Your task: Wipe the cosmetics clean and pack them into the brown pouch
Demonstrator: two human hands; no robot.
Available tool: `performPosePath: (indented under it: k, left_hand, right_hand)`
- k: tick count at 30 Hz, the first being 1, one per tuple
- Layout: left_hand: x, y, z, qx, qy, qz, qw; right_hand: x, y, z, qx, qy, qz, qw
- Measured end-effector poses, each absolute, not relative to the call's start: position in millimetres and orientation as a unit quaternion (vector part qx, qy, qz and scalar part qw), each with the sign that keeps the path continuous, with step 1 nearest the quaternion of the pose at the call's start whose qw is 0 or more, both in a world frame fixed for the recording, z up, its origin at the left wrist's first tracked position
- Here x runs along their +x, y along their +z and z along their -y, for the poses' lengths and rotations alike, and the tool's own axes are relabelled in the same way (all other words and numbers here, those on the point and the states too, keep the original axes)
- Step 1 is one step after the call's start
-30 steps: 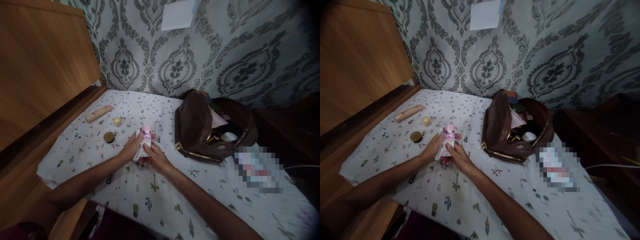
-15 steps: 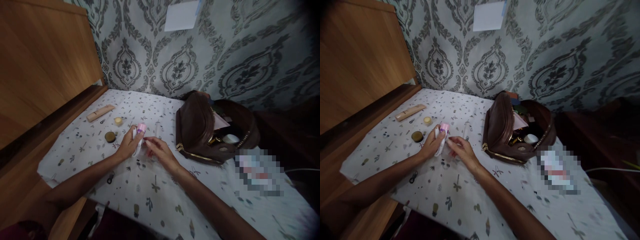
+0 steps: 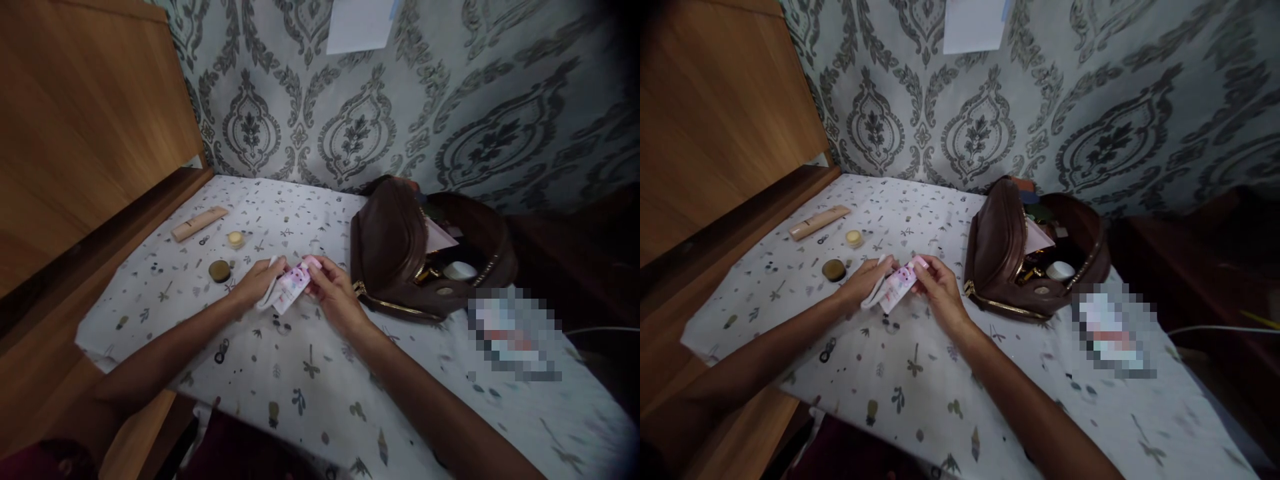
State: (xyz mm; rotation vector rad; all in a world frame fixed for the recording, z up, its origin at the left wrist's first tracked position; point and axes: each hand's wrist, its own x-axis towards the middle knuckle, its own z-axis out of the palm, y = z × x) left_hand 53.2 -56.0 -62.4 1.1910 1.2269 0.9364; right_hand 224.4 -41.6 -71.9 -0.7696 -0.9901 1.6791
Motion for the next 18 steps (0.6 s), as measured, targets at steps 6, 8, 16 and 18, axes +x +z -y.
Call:
performPosePath:
  k: [6, 8, 16, 18]
  left_hand:
    - [50.9, -61.6, 57.8, 0.551, 0.369, -0.472, 0.581]
    - [50.6, -62.8, 58.3, 0.580, 0.393, -0.485, 0.524]
    - [58.4, -60.5, 65.2, 0.637, 0.398, -0.531, 0.393]
    - [61.3, -61.4, 65.4, 0.642, 0.392, -0.525, 0.399]
  right_hand:
    - [226.1, -78.7, 35.4, -0.323, 0.704, 0.338, 0.534]
    - [222.1, -81.6, 38.4, -0.322, 0.715, 0.334, 0.524]
    - [214.1, -86.2, 55.7, -0.326, 0.708, 0.423, 0.463]
    - [219.7, -86.8, 57.7, -0.306, 0.708, 0.428, 0.472]
